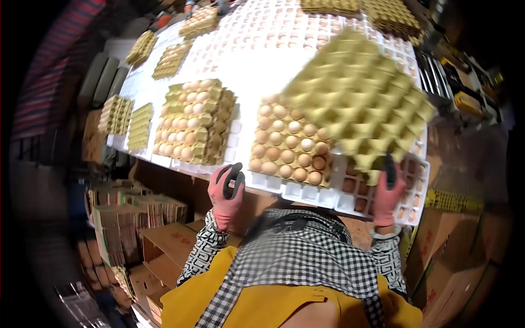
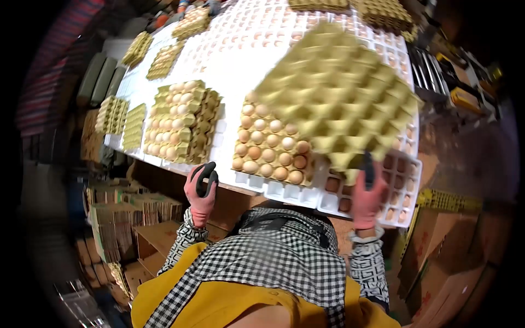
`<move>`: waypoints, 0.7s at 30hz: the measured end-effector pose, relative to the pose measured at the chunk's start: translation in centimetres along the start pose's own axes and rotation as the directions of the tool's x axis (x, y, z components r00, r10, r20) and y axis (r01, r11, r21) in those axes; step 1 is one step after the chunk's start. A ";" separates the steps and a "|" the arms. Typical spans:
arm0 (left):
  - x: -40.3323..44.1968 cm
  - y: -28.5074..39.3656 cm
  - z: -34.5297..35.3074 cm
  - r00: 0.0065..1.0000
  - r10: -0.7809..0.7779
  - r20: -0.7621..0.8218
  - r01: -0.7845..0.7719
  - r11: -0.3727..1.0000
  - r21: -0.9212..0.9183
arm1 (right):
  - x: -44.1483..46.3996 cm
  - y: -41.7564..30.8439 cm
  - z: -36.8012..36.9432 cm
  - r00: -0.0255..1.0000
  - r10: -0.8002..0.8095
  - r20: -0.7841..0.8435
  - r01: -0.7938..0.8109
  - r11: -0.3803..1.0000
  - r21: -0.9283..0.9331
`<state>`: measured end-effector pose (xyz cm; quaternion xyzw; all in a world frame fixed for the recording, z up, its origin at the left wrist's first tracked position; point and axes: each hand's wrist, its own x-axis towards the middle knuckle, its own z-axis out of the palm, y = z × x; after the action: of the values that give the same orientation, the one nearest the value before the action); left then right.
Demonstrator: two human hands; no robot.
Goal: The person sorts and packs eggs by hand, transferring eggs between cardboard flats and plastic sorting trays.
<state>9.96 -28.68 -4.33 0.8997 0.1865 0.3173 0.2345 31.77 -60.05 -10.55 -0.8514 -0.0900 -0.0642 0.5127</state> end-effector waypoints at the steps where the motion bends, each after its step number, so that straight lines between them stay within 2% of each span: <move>1: 0.2 -0.9 -0.6 1.000 0.029 -0.006 -0.029 0.999 0.043 | 0.9 2.9 0.3 0.997 -0.015 -0.070 0.018 0.999 0.045; 2: 0.4 -1.9 -1.1 0.998 0.061 -0.003 -0.060 0.995 0.081 | 1.5 5.0 0.9 0.997 0.025 -0.074 -0.020 0.998 0.062; 4: 0.8 -3.9 -1.4 0.998 -0.048 0.047 0.048 0.999 0.007 | 2.2 7.5 2.1 0.988 0.153 -0.018 -0.152 0.987 0.061; 5: 1.5 -4.1 -1.5 0.974 -0.164 0.155 0.174 0.983 -0.052 | 1.7 5.8 2.2 0.968 0.240 0.069 -0.225 0.958 -0.175; 6: 2.2 -4.4 -1.4 0.925 -0.264 0.274 0.301 0.948 -0.100 | 0.9 5.9 3.2 0.979 0.193 0.063 -0.183 0.974 -0.135; 7: 2.1 -6.2 -0.6 0.895 -0.239 0.376 0.312 0.939 -0.145 | 0.1 4.4 4.0 0.984 0.148 0.102 -0.132 0.980 -0.147; 8: 1.4 -8.3 0.7 0.894 -0.127 0.430 0.190 0.976 -0.105 | -1.2 2.2 5.3 0.984 0.110 0.141 -0.087 0.983 -0.161; 10: 1.4 -8.6 2.3 0.852 0.121 0.510 -0.121 0.992 -0.032 | -3.9 -2.1 8.3 0.898 0.090 0.431 0.029 0.965 -0.261; 11: 1.4 -9.1 3.5 0.758 0.060 0.650 -0.034 0.998 -0.052 | -5.4 -3.9 10.0 0.867 -0.050 0.496 0.267 0.887 -0.377; 12: 1.1 -9.7 4.6 0.772 0.157 0.616 -0.155 0.986 -0.057 | -7.1 -5.3 11.9 0.795 -0.163 0.584 0.488 0.744 -0.456; 14: 0.9 -10.0 6.5 0.710 0.157 0.686 -0.237 0.971 0.023 | -9.7 -5.7 15.7 0.748 -0.074 0.660 0.602 0.495 -0.627; 16: 0.6 -11.0 7.8 0.688 0.184 0.702 -0.295 0.955 0.038 | -10.2 -3.6 17.2 0.804 -0.201 0.560 0.563 0.563 -0.605; 18: 1.0 -11.8 8.5 0.647 0.200 0.735 -0.333 0.942 0.036 | -9.4 -4.3 15.0 0.838 -0.219 0.499 0.478 0.736 -0.480; 19: 2.0 -11.4 7.7 0.652 0.188 0.734 -0.265 0.964 -0.011 | -9.3 -5.7 13.3 0.903 -0.180 0.390 0.330 0.872 -0.362; 20: 1.9 -12.2 7.7 0.709 0.202 0.676 -0.215 0.974 -0.065 | -10.1 -5.3 11.9 0.961 -0.067 0.269 0.117 0.977 -0.177; 21: 1.8 -13.2 7.7 0.713 0.149 0.685 -0.034 0.983 -0.179 | -10.3 -5.1 10.4 0.965 0.175 0.197 -0.210 0.962 0.173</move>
<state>13.91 -19.33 -15.86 0.9402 0.0151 -0.0194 0.3397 20.76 -49.46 -13.10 -0.8049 -0.0583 0.0721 0.5861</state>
